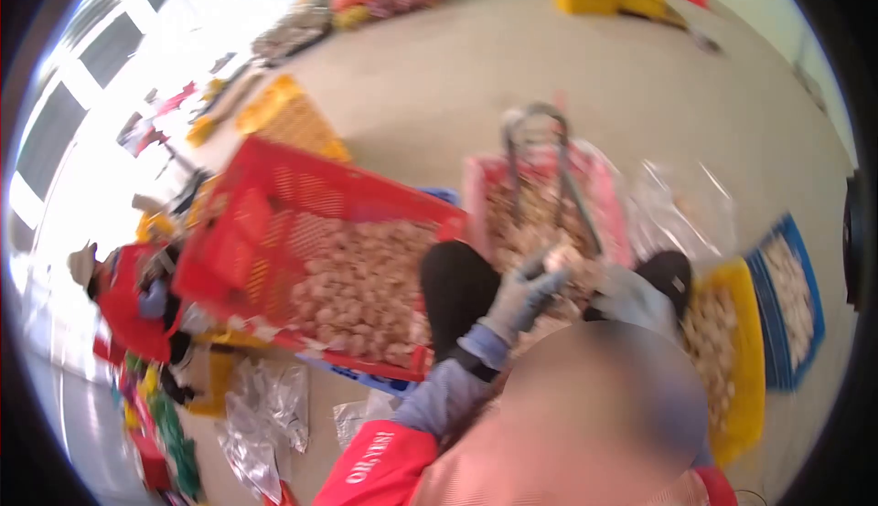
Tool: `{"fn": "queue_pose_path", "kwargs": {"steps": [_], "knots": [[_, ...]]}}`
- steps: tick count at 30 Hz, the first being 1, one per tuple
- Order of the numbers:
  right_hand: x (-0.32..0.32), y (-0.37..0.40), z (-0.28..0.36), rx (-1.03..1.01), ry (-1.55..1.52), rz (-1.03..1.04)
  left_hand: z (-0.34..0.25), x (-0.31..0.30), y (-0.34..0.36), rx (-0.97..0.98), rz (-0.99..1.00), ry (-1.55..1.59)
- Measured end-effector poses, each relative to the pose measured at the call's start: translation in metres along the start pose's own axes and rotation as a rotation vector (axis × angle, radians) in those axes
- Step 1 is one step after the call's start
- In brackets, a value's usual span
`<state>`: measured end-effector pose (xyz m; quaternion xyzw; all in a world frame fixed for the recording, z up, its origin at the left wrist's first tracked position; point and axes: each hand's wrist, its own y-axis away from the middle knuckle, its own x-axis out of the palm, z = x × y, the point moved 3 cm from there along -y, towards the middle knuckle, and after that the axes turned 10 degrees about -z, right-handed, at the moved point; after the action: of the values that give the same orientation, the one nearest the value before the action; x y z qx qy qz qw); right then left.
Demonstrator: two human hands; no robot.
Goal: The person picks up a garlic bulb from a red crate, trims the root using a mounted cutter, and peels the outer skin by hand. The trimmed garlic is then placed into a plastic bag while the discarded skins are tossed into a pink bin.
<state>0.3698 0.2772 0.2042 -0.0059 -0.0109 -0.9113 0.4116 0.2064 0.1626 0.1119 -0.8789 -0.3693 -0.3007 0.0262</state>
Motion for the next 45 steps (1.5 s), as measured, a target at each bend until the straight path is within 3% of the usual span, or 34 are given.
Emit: {"fn": "queue_pose_path", "kwargs": {"steps": [1,2,3,4,8,12,15,18,19,20,22,23,26,27,30,31,34,37,41,45], "knots": [[0.011,-0.008,-0.01,-0.024,0.191,0.011,-0.001,0.006,0.008,-0.016,-0.004,-0.022],[0.023,-0.015,-0.022,0.011,0.126,0.054,-0.005,0.01,0.01,-0.012,-0.008,-0.049],[0.032,-0.015,-0.022,0.254,-0.096,0.115,-0.006,0.01,0.009,0.007,-0.018,-0.101],[0.034,-0.02,-0.039,0.217,-0.122,0.084,-0.006,0.008,0.009,0.032,-0.036,-0.154],[0.038,-0.029,-0.061,0.416,-0.347,0.112,-0.005,0.001,0.006,-0.013,-0.077,-0.245],[0.027,-0.042,-0.073,0.519,-0.352,0.052,0.005,-0.012,-0.009,-0.192,-0.075,-0.307],[0.023,-0.057,-0.09,0.339,-0.134,-0.009,0.004,0.0,-0.014,-0.267,-0.134,-0.152],[0.025,-0.069,-0.062,-0.132,0.717,-0.074,0.013,0.001,-0.018,-0.32,-0.225,-0.126],[0.03,-0.075,-0.062,-0.146,0.74,0.0,0.026,-0.007,-0.026,-0.372,-0.093,-0.134],[0.033,-0.08,-0.053,-0.242,0.722,0.016,0.037,-0.014,-0.03,-0.405,-0.094,-0.151],[0.038,-0.089,-0.034,-0.437,0.679,0.043,0.028,-0.007,-0.033,-0.268,-0.069,0.173],[0.031,-0.099,-0.035,-0.451,0.648,0.006,0.02,-0.007,-0.037,-0.242,-0.086,0.248],[0.022,-0.136,-0.04,-0.489,0.722,-0.357,0.001,-0.012,-0.056,-0.21,-0.141,0.357],[0.026,-0.153,-0.049,-0.498,0.756,-0.356,-0.005,-0.012,-0.063,-0.194,-0.153,0.382],[0.028,-0.17,-0.084,0.074,0.672,-0.082,-0.008,-0.013,-0.082,-0.113,-0.158,0.302],[0.025,-0.171,-0.075,0.05,0.662,-0.033,-0.011,-0.011,-0.087,-0.1,-0.18,0.268],[0.024,-0.153,-0.043,0.41,0.176,0.028,-0.018,-0.01,-0.099,-0.103,-0.221,0.22],[0.023,-0.149,-0.028,0.508,0.118,0.033,-0.017,-0.01,-0.11,-0.116,-0.233,0.188],[0.023,-0.149,-0.031,0.408,0.134,0.023,-0.015,-0.01,-0.114,-0.121,-0.296,0.208],[0.027,-0.15,-0.012,0.5,0.104,0.023,-0.013,-0.007,-0.114,-0.168,-0.376,0.233]]}}
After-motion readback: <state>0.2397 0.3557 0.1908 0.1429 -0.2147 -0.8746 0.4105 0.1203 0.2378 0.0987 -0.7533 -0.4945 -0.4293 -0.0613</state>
